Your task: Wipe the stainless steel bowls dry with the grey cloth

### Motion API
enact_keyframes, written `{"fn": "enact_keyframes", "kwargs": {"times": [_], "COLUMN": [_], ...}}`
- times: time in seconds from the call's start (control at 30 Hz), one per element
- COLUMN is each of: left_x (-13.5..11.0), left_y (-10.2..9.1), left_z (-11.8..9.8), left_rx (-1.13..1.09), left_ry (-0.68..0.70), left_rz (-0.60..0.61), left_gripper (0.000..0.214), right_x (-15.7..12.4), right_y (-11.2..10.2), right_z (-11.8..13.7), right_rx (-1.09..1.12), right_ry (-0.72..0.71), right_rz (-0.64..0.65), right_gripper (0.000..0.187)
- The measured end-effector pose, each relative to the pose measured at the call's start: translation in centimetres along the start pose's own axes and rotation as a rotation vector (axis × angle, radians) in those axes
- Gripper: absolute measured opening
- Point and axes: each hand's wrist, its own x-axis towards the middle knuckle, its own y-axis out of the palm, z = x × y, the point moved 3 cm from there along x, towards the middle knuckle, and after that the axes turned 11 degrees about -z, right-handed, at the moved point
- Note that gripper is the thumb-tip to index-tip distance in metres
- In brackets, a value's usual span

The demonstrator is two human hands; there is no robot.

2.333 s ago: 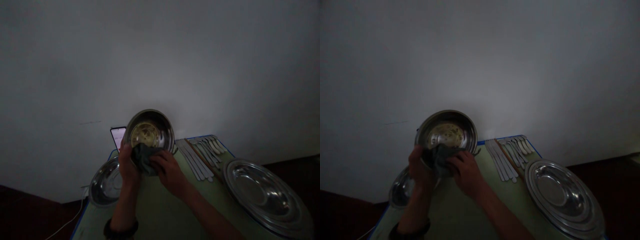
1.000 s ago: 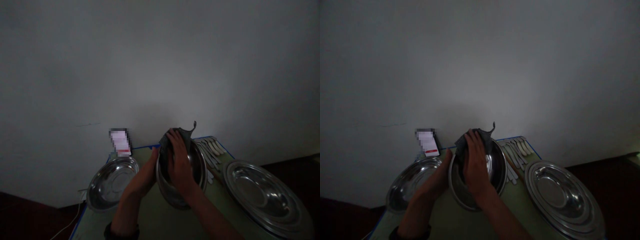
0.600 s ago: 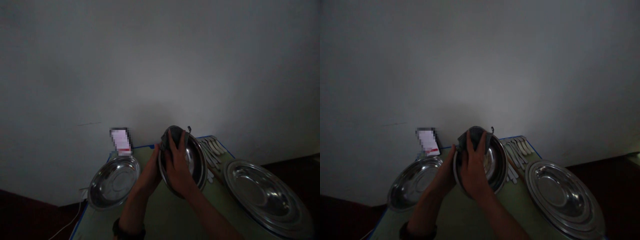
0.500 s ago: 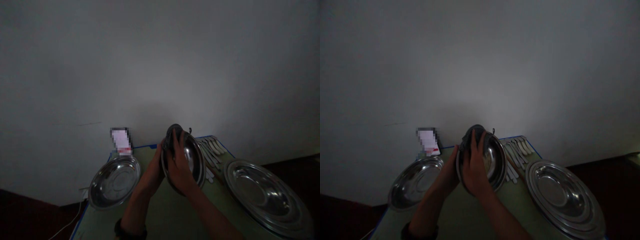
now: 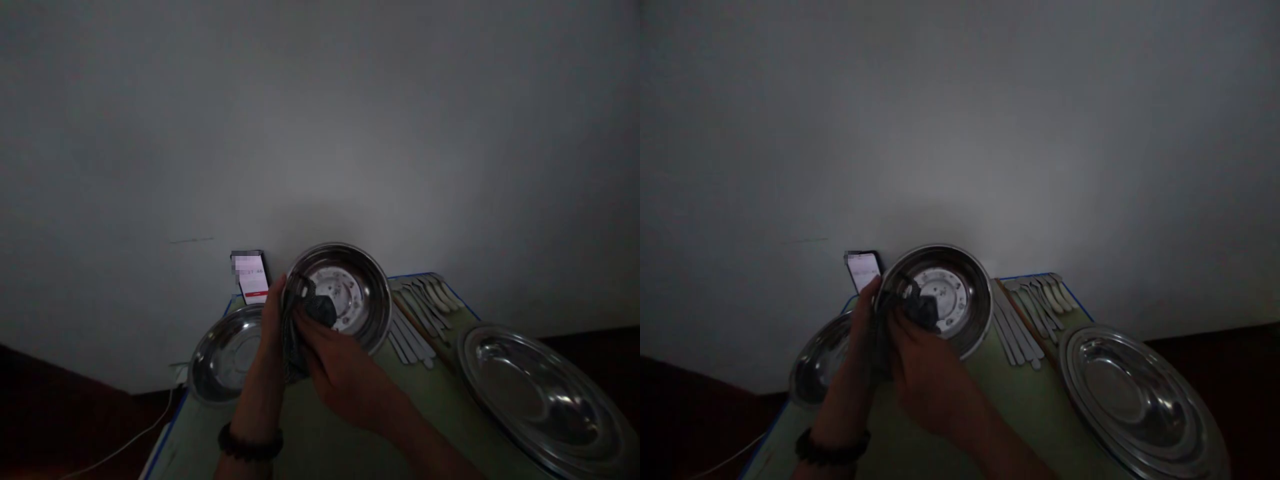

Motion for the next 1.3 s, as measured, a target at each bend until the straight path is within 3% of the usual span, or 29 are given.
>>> {"fn": "enact_keyframes", "kwargs": {"times": [0.13, 0.23, 0.37, 0.5, 0.6, 0.7, 0.8, 0.97, 1.13, 1.2, 1.3], "left_x": [-0.5, -0.8, -1.6, -2.8, -3.2, -3.2, -3.0, -2.7, -2.3, -2.0, -1.9], "left_y": [-0.2, -0.1, 0.7, 1.9, 2.5, 2.6, 2.6, 2.3, 1.3, 1.0, 0.7], "left_z": [-0.8, -0.8, -0.1, 1.0, 1.7, 2.3, 2.5, 1.3, -1.1, -1.8, -2.1], "left_rx": [-0.040, -0.102, -0.061, -0.024, -0.031, -0.007, 0.018, -0.055, -0.078, -0.088, -0.082], "left_ry": [-0.029, -0.031, -0.025, -0.043, -0.050, -0.040, -0.010, 0.043, 0.063, 0.118, 0.194], "left_rz": [-0.065, -0.045, 0.057, 0.191, 0.284, 0.286, 0.244, 0.113, -0.059, -0.071, -0.054], "left_gripper": [0.028, 0.030, 0.039, 0.048, 0.051, 0.051, 0.050, 0.040, 0.031, 0.029, 0.034], "right_x": [-0.5, -1.1, -1.6, -1.0, -0.2, 0.1, 0.2, 0.5, 0.4, 0.0, -0.5], "right_y": [-0.3, -0.4, -0.5, -0.6, -0.3, 0.3, 0.5, -0.4, -0.8, -0.8, -0.9], "right_z": [-1.1, -3.5, -7.4, -9.5, -9.1, -8.1, -6.9, -3.7, -1.6, -1.9, -4.0], "right_rx": [-0.086, -0.296, -0.574, -0.613, -0.482, -0.294, -0.094, 0.091, -0.022, -0.132, -0.383], "right_ry": [-0.066, -0.066, 0.021, 0.092, 0.088, 0.128, 0.169, 0.044, -0.041, -0.076, -0.037], "right_rz": [0.060, 0.072, -0.086, -0.264, -0.341, -0.333, -0.192, 0.086, 0.164, 0.171, 0.082], "right_gripper": [0.050, 0.042, 0.045, 0.053, 0.057, 0.062, 0.062, 0.056, 0.049, 0.045, 0.043]}}
